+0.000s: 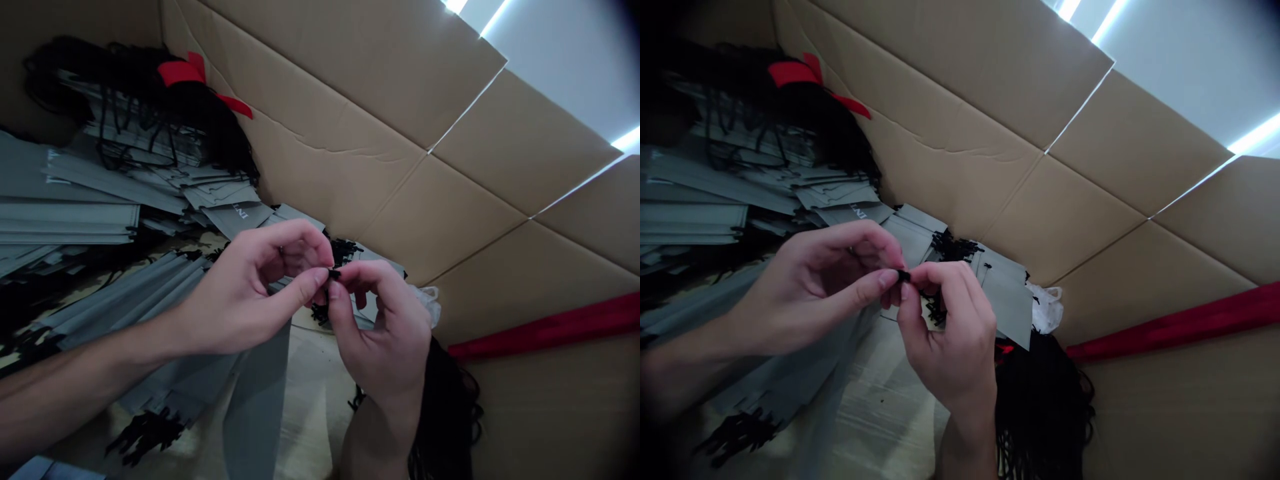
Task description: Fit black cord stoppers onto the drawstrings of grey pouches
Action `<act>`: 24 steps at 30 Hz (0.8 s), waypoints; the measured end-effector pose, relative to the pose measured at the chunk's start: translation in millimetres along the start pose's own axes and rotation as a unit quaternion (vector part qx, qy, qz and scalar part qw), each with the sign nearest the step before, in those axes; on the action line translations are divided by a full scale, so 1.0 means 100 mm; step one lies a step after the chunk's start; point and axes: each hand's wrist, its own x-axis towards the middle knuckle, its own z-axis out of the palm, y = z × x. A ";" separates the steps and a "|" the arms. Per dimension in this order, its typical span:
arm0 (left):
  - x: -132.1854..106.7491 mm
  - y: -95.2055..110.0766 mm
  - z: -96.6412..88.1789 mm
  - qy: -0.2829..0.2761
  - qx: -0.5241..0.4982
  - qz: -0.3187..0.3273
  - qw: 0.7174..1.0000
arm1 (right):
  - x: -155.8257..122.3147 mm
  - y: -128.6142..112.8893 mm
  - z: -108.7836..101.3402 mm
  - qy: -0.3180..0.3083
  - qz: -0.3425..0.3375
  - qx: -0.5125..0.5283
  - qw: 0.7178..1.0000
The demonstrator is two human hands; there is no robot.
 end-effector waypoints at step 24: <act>0.06 0.00 -0.07 -0.125 -0.045 -0.138 0.982 | -0.05 -0.03 0.06 0.094 -0.021 -0.103 0.990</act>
